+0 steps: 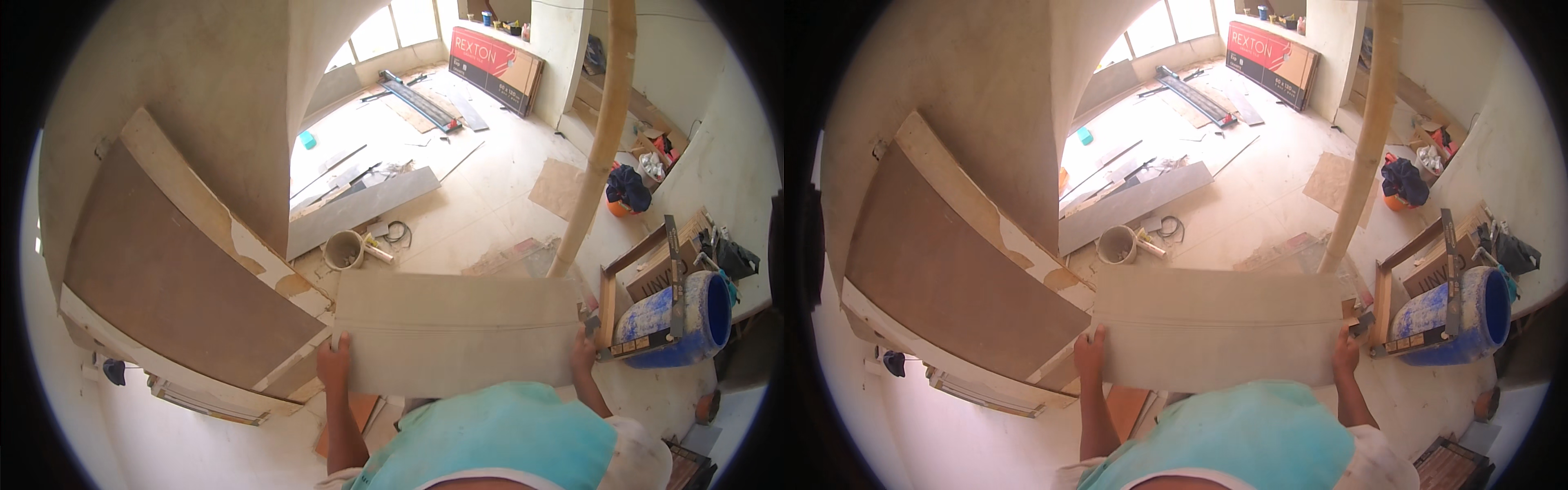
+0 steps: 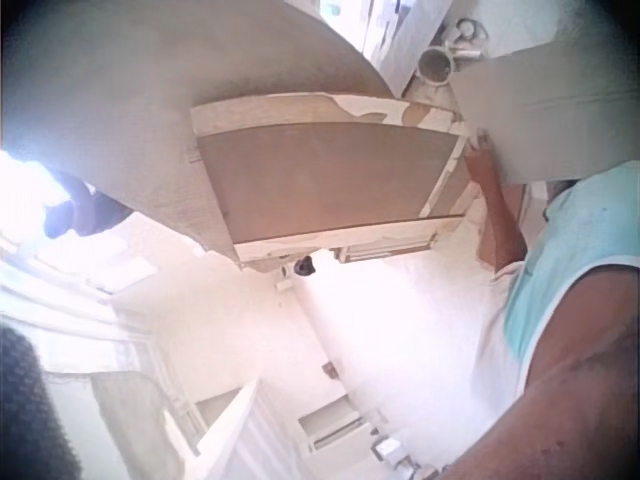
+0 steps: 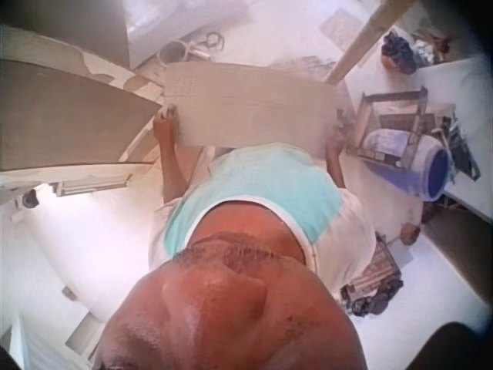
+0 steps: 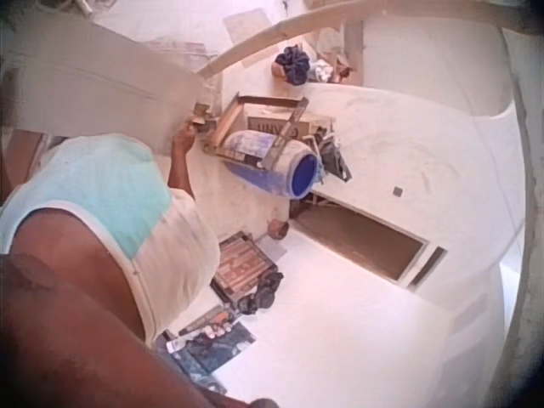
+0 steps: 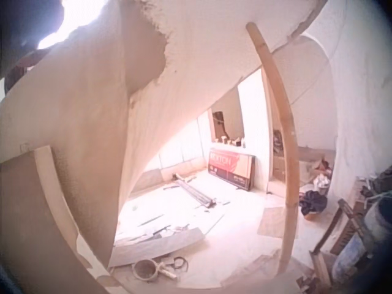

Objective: The person measures and marks floor tiles with a pencil and measuring tape, then places them into a tile cutter to make incisions.

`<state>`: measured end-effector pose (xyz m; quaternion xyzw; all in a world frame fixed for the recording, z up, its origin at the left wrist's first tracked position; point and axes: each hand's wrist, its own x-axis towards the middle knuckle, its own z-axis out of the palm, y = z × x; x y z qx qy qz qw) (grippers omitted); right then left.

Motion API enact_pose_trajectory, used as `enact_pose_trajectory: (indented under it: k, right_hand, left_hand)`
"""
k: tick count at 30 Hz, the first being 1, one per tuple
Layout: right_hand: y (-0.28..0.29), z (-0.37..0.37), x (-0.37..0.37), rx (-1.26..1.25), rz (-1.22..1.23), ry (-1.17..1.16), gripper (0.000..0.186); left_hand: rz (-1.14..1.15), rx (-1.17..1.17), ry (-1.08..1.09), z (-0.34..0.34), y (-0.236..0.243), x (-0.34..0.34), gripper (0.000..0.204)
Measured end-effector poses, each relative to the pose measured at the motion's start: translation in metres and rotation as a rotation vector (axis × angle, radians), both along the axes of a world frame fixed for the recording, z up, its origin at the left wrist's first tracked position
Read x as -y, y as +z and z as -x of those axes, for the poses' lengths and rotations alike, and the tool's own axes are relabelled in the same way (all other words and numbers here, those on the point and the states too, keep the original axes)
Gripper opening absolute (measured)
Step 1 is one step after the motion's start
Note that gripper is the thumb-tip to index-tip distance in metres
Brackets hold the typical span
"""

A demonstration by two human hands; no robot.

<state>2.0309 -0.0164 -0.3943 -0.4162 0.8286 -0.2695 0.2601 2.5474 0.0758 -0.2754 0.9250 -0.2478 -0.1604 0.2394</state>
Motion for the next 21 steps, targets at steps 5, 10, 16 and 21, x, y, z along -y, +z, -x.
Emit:
enact_pose_trajectory:
  k: [5,10,16,21]
  right_hand:
    - [-0.008,-0.044,0.077,-0.053,-0.021,-0.097,0.079]
    - [0.016,-0.095,0.147,-0.149,0.163,-0.135,0.079]
    - [0.051,-0.132,0.261,0.028,0.042,-0.204,0.077]
    - [0.027,-0.143,0.391,-0.009,0.055,-0.229,0.078]
  left_hand:
    - [0.019,-0.008,-0.059,-0.071,-0.001,0.122,0.063]
    - [0.052,-0.002,-0.11,-0.118,0.006,0.231,0.063]
    - [0.017,-0.062,-0.12,-0.161,-0.028,0.372,0.064]
    - [0.071,-0.026,-0.141,-0.178,-0.063,0.509,0.064]
